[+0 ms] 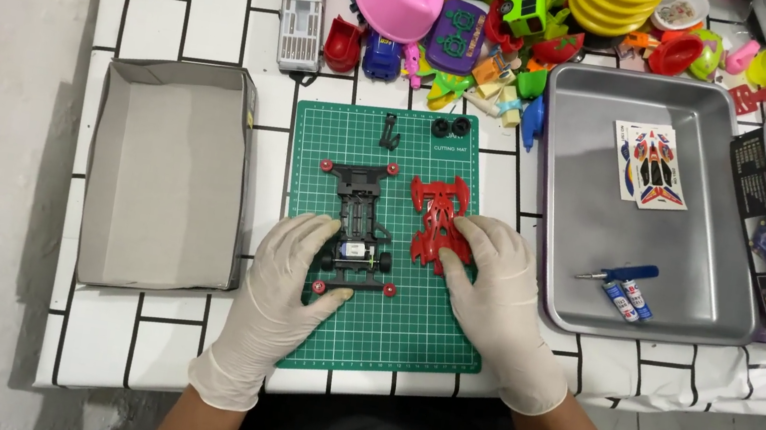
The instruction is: Assembling a Tamiya Mini 4WD model car, including installing the motor and gears into the chassis.
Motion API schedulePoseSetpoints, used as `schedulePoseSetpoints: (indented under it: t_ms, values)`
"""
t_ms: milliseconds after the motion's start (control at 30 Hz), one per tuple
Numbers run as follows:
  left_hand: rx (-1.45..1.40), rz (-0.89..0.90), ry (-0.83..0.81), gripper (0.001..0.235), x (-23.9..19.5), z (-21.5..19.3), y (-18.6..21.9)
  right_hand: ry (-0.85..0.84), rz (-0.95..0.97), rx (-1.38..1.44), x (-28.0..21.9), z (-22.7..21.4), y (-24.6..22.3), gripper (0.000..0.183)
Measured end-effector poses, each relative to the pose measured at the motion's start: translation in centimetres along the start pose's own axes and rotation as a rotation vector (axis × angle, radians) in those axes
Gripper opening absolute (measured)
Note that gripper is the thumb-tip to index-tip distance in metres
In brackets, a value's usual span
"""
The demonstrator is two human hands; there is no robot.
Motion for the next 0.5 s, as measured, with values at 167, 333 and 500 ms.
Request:
schedulePoseSetpoints:
  t_ms: [167,333,500]
  values:
    - [-0.151,-0.18,0.023,0.077,0.0,0.2,-0.1,0.045,0.096,0.052,-0.5,0.4,1.6,0.029]
    - [-0.139,-0.168,0.035,0.079,0.2,0.5,-0.3,0.053,0.229,0.149,-1.0,-1.0,1.3,0.029]
    - [-0.101,-0.137,0.079,0.084,-0.1,0.1,0.1,-0.043,0.297,0.271,-1.0,-1.8,0.6,0.03]
Point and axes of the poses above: each hand's wrist, its own x-axis towards the middle knuckle, its own z-axis out of the palm, y = z × x, the point moved 6 cm from there along x, towards the middle knuckle, and after that the axes turned 5 degrees about z, right-handed, at the moved point
